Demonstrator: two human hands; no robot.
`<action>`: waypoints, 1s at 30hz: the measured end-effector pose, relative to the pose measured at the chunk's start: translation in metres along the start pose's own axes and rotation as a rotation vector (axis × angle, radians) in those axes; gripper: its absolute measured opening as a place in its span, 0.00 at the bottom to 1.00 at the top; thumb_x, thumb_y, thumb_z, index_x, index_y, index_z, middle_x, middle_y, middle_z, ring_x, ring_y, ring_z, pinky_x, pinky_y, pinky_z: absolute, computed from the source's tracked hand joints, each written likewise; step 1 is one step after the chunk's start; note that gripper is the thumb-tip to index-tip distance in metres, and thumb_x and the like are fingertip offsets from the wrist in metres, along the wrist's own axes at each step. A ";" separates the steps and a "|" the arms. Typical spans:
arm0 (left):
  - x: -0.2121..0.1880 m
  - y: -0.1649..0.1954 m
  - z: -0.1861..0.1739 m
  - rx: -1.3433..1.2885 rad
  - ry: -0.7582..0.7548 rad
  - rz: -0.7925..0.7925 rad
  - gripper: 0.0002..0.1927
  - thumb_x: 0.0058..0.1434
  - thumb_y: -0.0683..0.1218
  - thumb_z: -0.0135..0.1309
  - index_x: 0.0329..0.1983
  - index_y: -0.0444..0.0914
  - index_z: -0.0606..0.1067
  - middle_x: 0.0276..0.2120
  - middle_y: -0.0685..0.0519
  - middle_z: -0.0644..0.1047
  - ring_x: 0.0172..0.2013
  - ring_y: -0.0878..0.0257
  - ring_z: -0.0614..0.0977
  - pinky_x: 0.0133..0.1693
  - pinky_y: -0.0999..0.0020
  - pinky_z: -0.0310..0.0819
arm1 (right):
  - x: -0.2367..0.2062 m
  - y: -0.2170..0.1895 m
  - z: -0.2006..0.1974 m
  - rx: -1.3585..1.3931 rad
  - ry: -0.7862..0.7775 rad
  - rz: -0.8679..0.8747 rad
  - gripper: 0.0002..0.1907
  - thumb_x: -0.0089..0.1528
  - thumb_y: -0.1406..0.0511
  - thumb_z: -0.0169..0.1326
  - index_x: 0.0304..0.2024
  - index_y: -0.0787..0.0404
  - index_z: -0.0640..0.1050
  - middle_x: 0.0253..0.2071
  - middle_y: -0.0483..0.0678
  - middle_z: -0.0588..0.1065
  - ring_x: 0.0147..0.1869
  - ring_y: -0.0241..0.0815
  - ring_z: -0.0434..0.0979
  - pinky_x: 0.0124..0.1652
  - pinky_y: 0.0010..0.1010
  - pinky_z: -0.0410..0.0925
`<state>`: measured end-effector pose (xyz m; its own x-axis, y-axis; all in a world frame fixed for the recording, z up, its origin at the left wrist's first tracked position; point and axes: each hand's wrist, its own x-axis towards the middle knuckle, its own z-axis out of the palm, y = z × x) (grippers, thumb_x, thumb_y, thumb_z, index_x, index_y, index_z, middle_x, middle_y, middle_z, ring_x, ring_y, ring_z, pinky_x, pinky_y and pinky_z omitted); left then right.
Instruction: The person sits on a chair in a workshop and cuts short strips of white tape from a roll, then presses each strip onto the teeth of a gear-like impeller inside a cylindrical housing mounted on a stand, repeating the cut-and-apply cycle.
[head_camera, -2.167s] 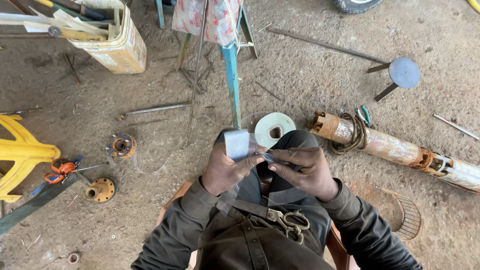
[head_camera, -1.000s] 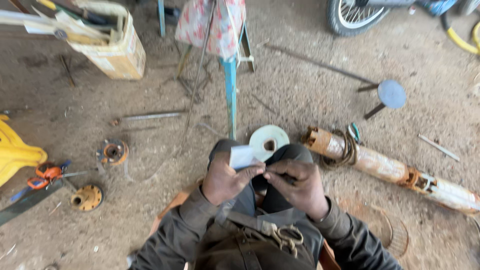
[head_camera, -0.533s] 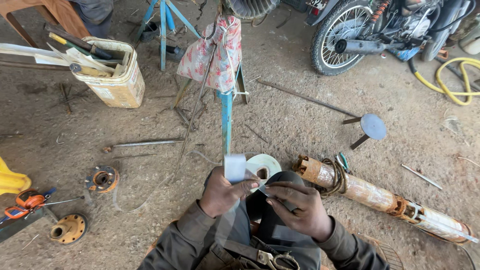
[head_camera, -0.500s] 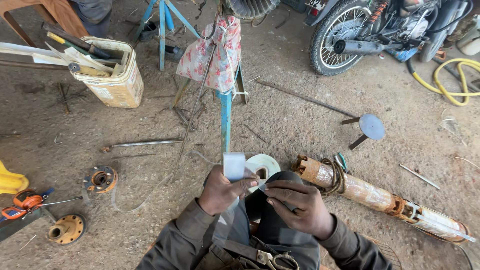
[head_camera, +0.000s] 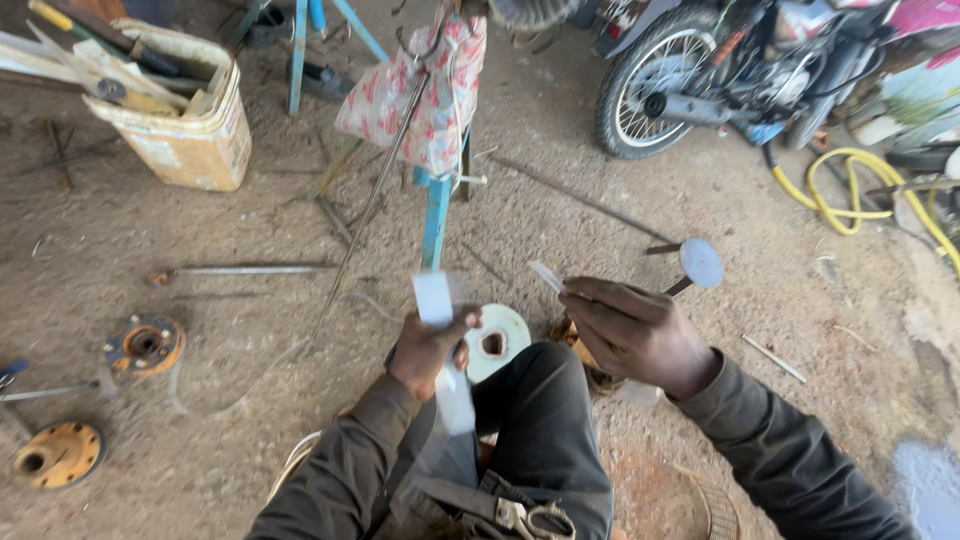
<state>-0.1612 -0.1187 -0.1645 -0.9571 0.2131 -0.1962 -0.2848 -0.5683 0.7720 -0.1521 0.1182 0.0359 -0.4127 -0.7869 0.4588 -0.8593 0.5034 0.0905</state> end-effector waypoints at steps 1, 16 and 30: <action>-0.001 -0.007 -0.005 -0.002 0.027 -0.037 0.10 0.61 0.42 0.62 0.41 0.30 0.80 0.30 0.50 0.81 0.16 0.66 0.73 0.18 0.68 0.66 | 0.009 0.008 -0.002 -0.079 -0.008 -0.043 0.12 0.57 0.70 0.61 0.43 0.68 0.82 0.48 0.55 0.80 0.45 0.47 0.85 0.40 0.33 0.80; -0.009 -0.010 -0.021 0.071 -0.079 -0.136 0.12 0.63 0.44 0.62 0.40 0.26 0.82 0.28 0.44 0.81 0.14 0.64 0.72 0.16 0.66 0.65 | 0.202 0.154 0.001 -0.936 -0.222 -0.185 0.06 0.65 0.71 0.54 0.41 0.71 0.78 0.45 0.55 0.76 0.41 0.47 0.82 0.30 0.33 0.76; -0.010 0.008 -0.061 -0.026 -0.144 -0.159 0.11 0.62 0.42 0.62 0.34 0.27 0.78 0.27 0.45 0.81 0.12 0.65 0.71 0.15 0.66 0.61 | 0.256 0.150 0.059 -1.011 -0.561 -0.039 0.05 0.57 0.71 0.57 0.29 0.68 0.81 0.36 0.60 0.77 0.39 0.54 0.82 0.30 0.41 0.76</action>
<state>-0.1571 -0.1742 -0.1933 -0.8832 0.4118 -0.2242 -0.4344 -0.5384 0.7221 -0.4047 -0.0290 0.1152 -0.6852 -0.7284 0.0060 -0.3447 0.3315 0.8782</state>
